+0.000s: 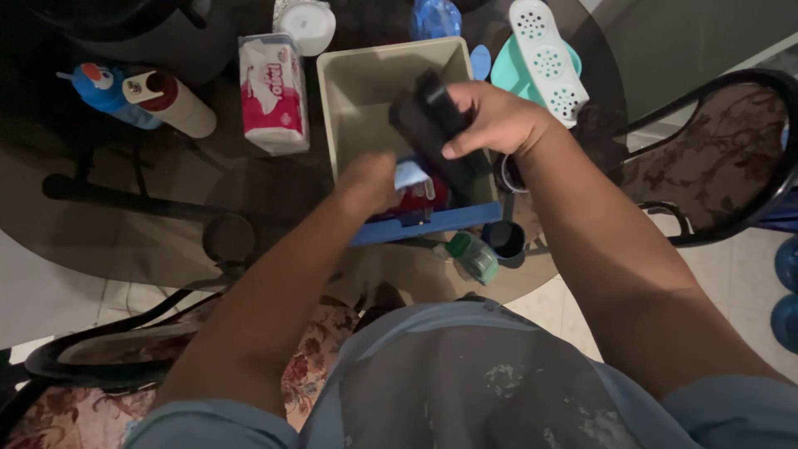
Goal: Organize miscellaneous kitchen and household items into a bin and place the bin and other items into storage cabinets.
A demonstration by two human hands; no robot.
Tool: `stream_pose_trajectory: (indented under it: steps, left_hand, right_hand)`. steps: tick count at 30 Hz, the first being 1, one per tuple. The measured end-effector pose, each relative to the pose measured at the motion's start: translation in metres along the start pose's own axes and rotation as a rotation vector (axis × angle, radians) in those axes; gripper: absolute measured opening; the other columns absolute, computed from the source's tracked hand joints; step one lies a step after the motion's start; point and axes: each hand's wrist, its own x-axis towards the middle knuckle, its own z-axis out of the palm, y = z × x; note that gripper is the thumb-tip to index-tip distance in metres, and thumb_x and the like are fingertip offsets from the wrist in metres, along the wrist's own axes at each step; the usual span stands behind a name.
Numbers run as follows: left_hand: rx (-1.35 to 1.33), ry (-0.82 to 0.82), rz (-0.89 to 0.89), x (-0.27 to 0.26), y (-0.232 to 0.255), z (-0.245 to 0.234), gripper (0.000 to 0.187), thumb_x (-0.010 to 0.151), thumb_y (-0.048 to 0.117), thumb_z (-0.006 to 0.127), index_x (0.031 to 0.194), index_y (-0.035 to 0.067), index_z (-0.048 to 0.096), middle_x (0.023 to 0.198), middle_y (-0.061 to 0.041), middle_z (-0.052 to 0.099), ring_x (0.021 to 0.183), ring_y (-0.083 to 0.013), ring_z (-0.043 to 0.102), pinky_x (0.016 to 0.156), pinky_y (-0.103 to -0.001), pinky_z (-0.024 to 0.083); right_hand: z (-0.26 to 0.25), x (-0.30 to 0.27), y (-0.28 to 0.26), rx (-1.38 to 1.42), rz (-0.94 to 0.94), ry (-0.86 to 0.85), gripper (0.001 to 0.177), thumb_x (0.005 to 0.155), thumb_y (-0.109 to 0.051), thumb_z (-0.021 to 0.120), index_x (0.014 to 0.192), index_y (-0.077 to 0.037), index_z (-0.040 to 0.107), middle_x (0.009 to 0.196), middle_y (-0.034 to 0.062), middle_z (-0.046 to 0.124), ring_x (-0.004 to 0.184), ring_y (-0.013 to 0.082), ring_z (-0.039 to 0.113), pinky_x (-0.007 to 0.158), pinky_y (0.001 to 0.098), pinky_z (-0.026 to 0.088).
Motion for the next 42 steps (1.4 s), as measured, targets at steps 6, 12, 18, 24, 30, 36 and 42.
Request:
stream_pose_trajectory:
  steps: [6,12,18,24,30,36,42]
  left_hand:
    - [0.194,-0.042,0.265,0.017,-0.005,0.029,0.045,0.065,0.018,0.09,0.102,0.001,0.071,0.112,-0.024,0.068,0.11,-0.0419,0.064,0.097,-0.046,0.053]
    - [0.165,-0.155,0.256,0.009,0.004,0.018,0.066,0.059,0.015,0.094,0.117,0.001,0.066,0.126,-0.025,0.057,0.117,-0.0434,0.057,0.1,-0.046,0.049]
    - [0.136,-0.219,0.26,0.004,0.007,0.006,0.064,0.066,0.021,0.095,0.119,0.0,0.067,0.124,-0.025,0.059,0.12,-0.0414,0.057,0.103,-0.044,0.047]
    - [0.017,-0.267,0.224,0.013,-0.005,0.021,0.061,0.064,0.018,0.091,0.119,0.002,0.067,0.121,-0.023,0.067,0.114,-0.0385,0.063,0.098,-0.044,0.05]
    - [-0.002,-0.28,0.269,0.017,-0.006,0.024,0.056,0.065,0.024,0.091,0.114,0.003,0.071,0.11,-0.022,0.073,0.105,-0.0374,0.069,0.093,-0.044,0.054]
    - [-0.118,-0.377,0.25,0.015,-0.005,0.016,0.056,0.066,0.024,0.086,0.117,0.005,0.073,0.109,-0.02,0.075,0.102,-0.0321,0.073,0.09,-0.042,0.056]
    - [-0.156,-0.274,-0.062,0.047,-0.014,0.019,0.063,0.07,0.025,0.089,0.124,0.005,0.065,0.114,-0.019,0.072,0.104,-0.0316,0.07,0.093,-0.043,0.055]
  right_hand:
    - [0.005,-0.004,0.015,0.182,-0.056,0.203,0.048,0.076,0.007,0.079,0.122,-0.002,0.068,0.11,-0.0015,0.072,0.1,0.0102,0.067,0.094,0.0293,0.054]
    - [0.011,-0.01,0.031,0.253,-0.012,0.296,0.047,0.076,0.006,0.079,0.121,-0.002,0.068,0.11,0.0002,0.073,0.1,0.0121,0.068,0.094,0.0305,0.055]
    - [0.017,-0.01,0.027,0.223,-0.001,0.408,0.046,0.077,0.005,0.077,0.121,-0.002,0.068,0.11,0.0023,0.072,0.1,0.0146,0.068,0.094,0.0323,0.056]
    - [0.017,-0.005,0.029,0.35,-0.01,0.512,0.043,0.078,0.005,0.075,0.12,-0.003,0.067,0.107,0.004,0.072,0.098,0.0171,0.07,0.092,0.0342,0.058]
    - [0.015,-0.004,0.036,0.309,-0.057,0.577,0.039,0.08,0.006,0.075,0.118,0.0,0.069,0.104,0.0041,0.072,0.095,0.0166,0.068,0.09,0.0328,0.057]
    - [0.012,-0.006,0.038,0.396,-0.04,0.618,0.037,0.079,0.006,0.074,0.115,-0.001,0.07,0.101,0.0066,0.073,0.089,0.0186,0.071,0.086,0.0347,0.06]
    - [0.005,-0.008,0.043,0.509,-0.12,0.691,0.033,0.083,0.008,0.073,0.114,-0.001,0.068,0.101,0.0069,0.072,0.091,0.0201,0.071,0.088,0.037,0.06]
